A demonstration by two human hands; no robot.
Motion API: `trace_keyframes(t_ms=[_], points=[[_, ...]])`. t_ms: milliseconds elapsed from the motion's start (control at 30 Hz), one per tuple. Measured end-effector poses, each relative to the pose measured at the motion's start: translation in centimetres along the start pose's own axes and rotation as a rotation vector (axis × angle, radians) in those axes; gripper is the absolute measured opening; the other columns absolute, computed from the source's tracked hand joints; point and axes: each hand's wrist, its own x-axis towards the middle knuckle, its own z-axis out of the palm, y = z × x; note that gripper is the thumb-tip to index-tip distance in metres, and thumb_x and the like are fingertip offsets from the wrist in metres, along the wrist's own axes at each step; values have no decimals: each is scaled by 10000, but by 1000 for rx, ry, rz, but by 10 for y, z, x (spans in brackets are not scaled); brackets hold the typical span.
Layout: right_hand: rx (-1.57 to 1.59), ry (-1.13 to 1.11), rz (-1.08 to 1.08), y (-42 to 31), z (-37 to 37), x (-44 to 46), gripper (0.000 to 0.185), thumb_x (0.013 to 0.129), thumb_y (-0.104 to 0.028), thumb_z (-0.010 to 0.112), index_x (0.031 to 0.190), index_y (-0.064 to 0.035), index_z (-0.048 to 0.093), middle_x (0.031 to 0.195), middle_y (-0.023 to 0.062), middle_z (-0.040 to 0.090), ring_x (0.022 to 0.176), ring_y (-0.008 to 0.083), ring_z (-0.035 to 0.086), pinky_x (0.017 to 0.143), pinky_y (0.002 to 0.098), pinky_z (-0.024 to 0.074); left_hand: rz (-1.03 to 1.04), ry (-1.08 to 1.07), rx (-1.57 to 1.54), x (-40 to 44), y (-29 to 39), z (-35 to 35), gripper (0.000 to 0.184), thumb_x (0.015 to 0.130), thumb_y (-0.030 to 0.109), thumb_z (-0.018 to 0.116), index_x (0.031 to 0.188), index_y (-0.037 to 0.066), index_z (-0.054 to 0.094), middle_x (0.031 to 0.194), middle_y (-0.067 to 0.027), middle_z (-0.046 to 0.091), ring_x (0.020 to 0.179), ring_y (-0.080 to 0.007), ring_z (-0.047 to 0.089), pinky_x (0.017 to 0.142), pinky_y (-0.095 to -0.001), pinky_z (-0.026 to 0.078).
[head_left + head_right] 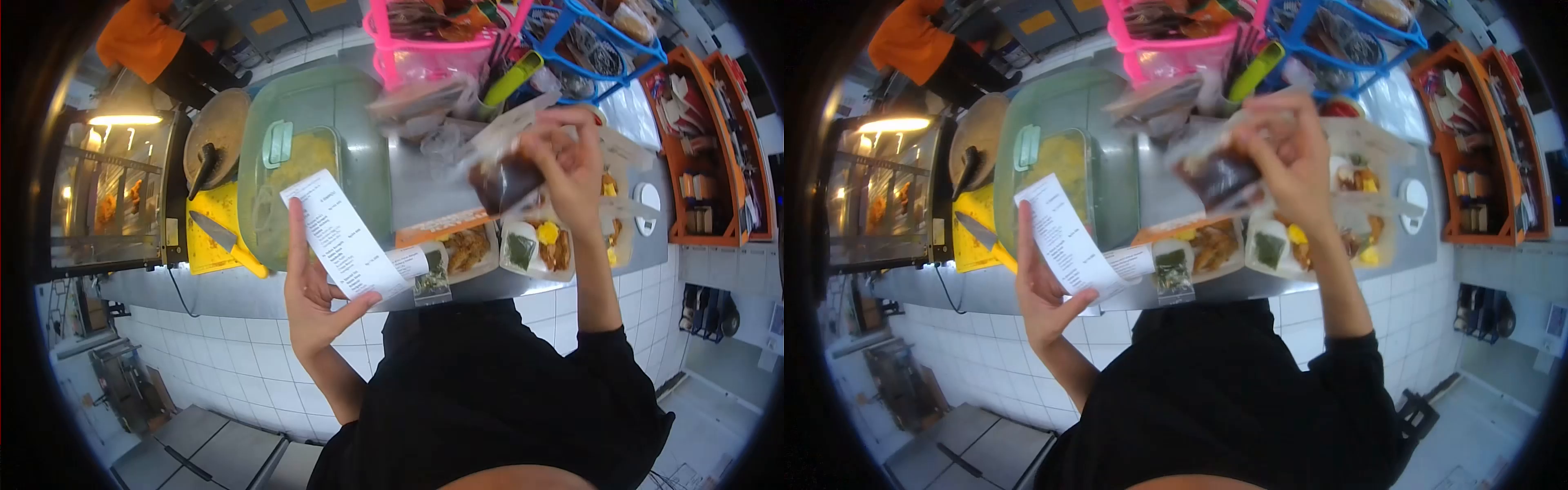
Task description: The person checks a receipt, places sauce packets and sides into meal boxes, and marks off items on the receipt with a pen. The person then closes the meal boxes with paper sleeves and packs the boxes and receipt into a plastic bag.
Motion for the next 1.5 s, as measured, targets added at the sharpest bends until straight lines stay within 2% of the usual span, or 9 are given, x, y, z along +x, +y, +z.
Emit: trace_keyframes(t_ms=[133,300,633,767,900,1000,1167,1400,1500], points=[[-203,-57,409,19,1,-82,222,916,34,629,1115,-26,549,1035,136,663,871,167,688,694,283,579,25,-30,55,0,-4,-5,1197,661,-170,727,1573,57,-15,1452,-265,427,1223,-300,578,895,-379,583],[-732,-107,-98,132,10,-133,306,910,50,610,1203,-10,547,1100,144,671,823,192,716,689,309,578,-19,-16,49,1,-8,0,1185,661,-153,733,1574,47,5,1485,-250,386,1217,-284,577,897,-357,578],[-233,449,211,96,-55,-153,328,952,76,548,1263,-16,495,1052,146,706,911,129,674,776,235,520,3,-4,164,4,-18,11,1133,686,-92,756,1576,38,66,1463,-209,406,1253,-277,537,980,-378,531],[-807,409,185,104,-84,-176,362,933,3,623,1263,-33,479,1050,115,712,914,141,662,794,267,509,-8,-26,171,11,-13,21,1142,686,-88,763,1576,39,59,1460,-206,413,1255,-271,537,990,-383,524],[-570,460,374,69,-104,-181,378,945,-26,603,1299,-45,470,1025,117,716,939,143,652,821,283,503,-50,-119,72,23,-21,52,1171,682,-71,787,1577,43,41,1487,-201,389,1287,-278,513,955,-365,543],[102,173,526,27,-112,-173,484,945,-75,643,1364,-42,403,1078,135,693,1049,176,638,920,299,468,-38,-322,98,41,-33,112,1210,664,-59,813,1575,45,24,1557,-209,274,1334,-293,463,870,-331,574],[56,-136,363,-23,-146,-165,787,811,5,781,1442,-60,316,1380,136,484,1268,223,532,1042,375,428,-103,-551,109,55,-70,237,1195,695,-5,827,1574,65,21,1609,-204,143,1379,-317,397,825,-350,611],[-163,-444,595,-60,-298,-142,781,769,-1,811,1400,-51,354,1411,122,446,1108,242,649,879,324,549,-60,-93,-143,62,-95,369,1160,688,-134,765,1573,48,37,1546,-202,304,1302,-296,494,896,-363,584],[-624,-780,699,-71,-351,-90,651,768,-174,840,1294,-91,465,621,33,653,733,193,720,726,297,506,111,119,-74,54,-96,364,1150,718,-170,725,1570,54,-12,1594,-181,176,1322,-286,455,880,-342,593]])
